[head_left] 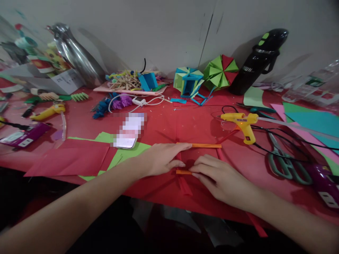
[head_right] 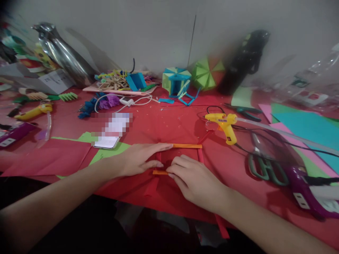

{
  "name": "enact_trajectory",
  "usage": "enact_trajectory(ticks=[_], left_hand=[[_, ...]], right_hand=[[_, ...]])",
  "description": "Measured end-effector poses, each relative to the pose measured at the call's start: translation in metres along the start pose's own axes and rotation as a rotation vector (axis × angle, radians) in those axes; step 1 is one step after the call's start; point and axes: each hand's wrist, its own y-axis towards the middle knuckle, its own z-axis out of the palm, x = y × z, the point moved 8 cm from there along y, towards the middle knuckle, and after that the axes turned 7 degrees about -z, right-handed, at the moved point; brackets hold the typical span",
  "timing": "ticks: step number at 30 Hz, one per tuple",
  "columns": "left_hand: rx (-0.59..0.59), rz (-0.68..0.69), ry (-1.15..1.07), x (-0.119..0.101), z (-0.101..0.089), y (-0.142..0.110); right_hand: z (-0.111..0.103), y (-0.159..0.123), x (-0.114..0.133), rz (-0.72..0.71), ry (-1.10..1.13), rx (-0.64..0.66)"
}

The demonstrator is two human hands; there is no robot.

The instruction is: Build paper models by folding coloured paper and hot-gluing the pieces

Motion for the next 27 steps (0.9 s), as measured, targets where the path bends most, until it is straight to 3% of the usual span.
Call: enact_trajectory(ticks=[11, 18, 23, 27], left_hand=[[0.005, -0.024, 0.02, -0.001, 0.0, 0.001], [0.016, 0.008, 0.008, -0.009, -0.004, -0.005], [0.021, -0.003, 0.002, -0.005, 0.001, -0.005], [0.029, -0.009, 0.008, -0.004, 0.002, -0.004]], right_hand=[[0.0, -0.002, 0.006, -0.145, -0.114, 0.045], [0.006, -0.003, 0.013, -0.231, -0.326, 0.214], [0.002, -0.007, 0.008, -0.179, -0.281, 0.212], [-0.029, -0.02, -0.013, -0.022, -0.077, 0.064]])
